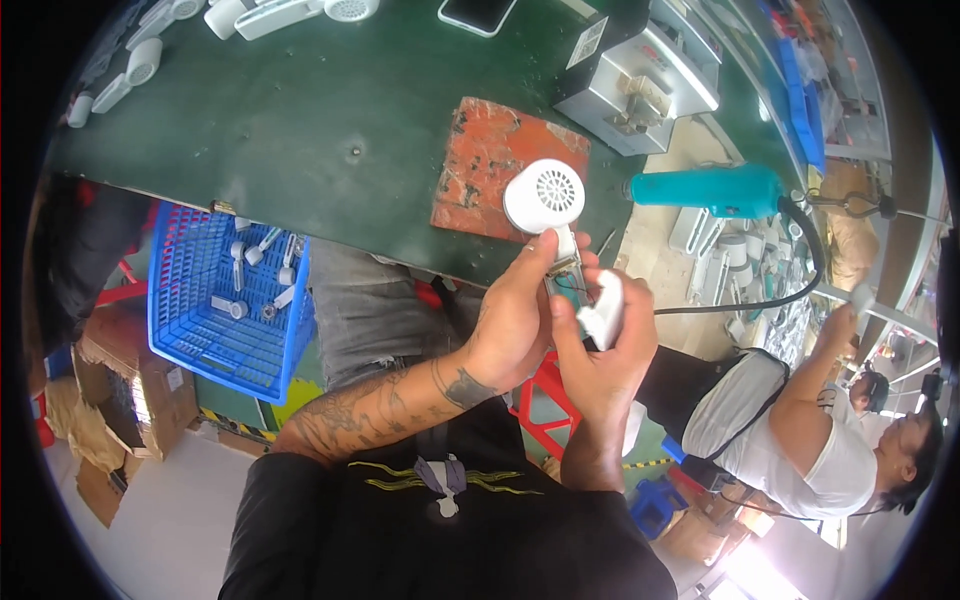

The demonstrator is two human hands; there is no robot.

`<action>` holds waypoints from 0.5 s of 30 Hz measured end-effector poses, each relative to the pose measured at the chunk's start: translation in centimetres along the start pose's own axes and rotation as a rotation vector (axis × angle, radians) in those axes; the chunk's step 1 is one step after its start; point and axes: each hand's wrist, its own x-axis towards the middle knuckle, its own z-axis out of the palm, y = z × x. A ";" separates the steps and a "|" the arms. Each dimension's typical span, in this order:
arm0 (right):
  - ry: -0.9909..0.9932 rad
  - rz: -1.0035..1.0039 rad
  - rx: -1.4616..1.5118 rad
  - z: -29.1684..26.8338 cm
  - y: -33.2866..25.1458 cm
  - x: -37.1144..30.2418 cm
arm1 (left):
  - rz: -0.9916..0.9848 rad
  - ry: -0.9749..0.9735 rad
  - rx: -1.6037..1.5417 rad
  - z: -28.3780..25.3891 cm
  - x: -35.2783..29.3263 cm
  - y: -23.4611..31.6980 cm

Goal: Assemble plastic housings for small electronic devices using an electric screwdriver.

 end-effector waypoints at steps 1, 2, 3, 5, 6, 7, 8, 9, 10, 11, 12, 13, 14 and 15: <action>-0.002 -0.016 0.024 0.2 -0.1 0.3 | 0.025 0.003 0.015 0.0 -0.2 0.0; -0.029 -0.119 -0.148 0.4 -0.1 0.7 | 0.028 0.039 -0.024 0.0 -0.3 -0.1; -0.050 -0.230 -0.312 0.6 -0.1 1.0 | 0.041 0.075 -0.062 0.0 -0.5 -0.3; -0.008 -0.298 -0.305 0.5 0.6 0.7 | 0.090 0.010 -0.002 -1.4 0.3 -1.5; -0.002 -0.314 -0.316 0.3 0.5 0.7 | 0.112 -0.018 0.020 -1.8 0.8 -2.1; 0.002 -0.307 -0.340 -0.3 0.6 0.4 | 0.125 -0.042 0.036 -1.9 1.1 -2.7; 0.018 -0.307 -0.336 -0.5 0.7 0.3 | 0.123 -0.031 0.044 -1.7 1.2 -2.9; 0.019 -0.269 -0.328 -0.4 0.7 0.3 | 0.118 -0.018 0.044 -1.7 1.2 -2.9; -0.003 -0.218 -0.248 -0.3 0.4 0.4 | 0.114 -0.036 0.005 -1.9 1.2 -2.7; -0.019 -0.183 -0.180 -0.2 0.3 0.5 | 0.108 -0.059 -0.040 -1.9 1.0 -2.3; 0.002 -0.135 -0.117 0.3 0.6 0.5 | 0.115 -0.081 -0.049 -2.1 0.8 -1.9; 0.024 -0.080 -0.060 0.7 0.8 0.5 | 0.139 -0.104 -0.033 -2.3 0.8 -1.8; 0.028 -0.086 -0.029 1.0 0.7 0.5 | 0.138 -0.087 0.006 -2.3 1.0 -1.9; 0.035 -0.002 0.032 1.2 1.8 0.2 | 0.131 -0.068 0.041 -2.5 1.2 -2.0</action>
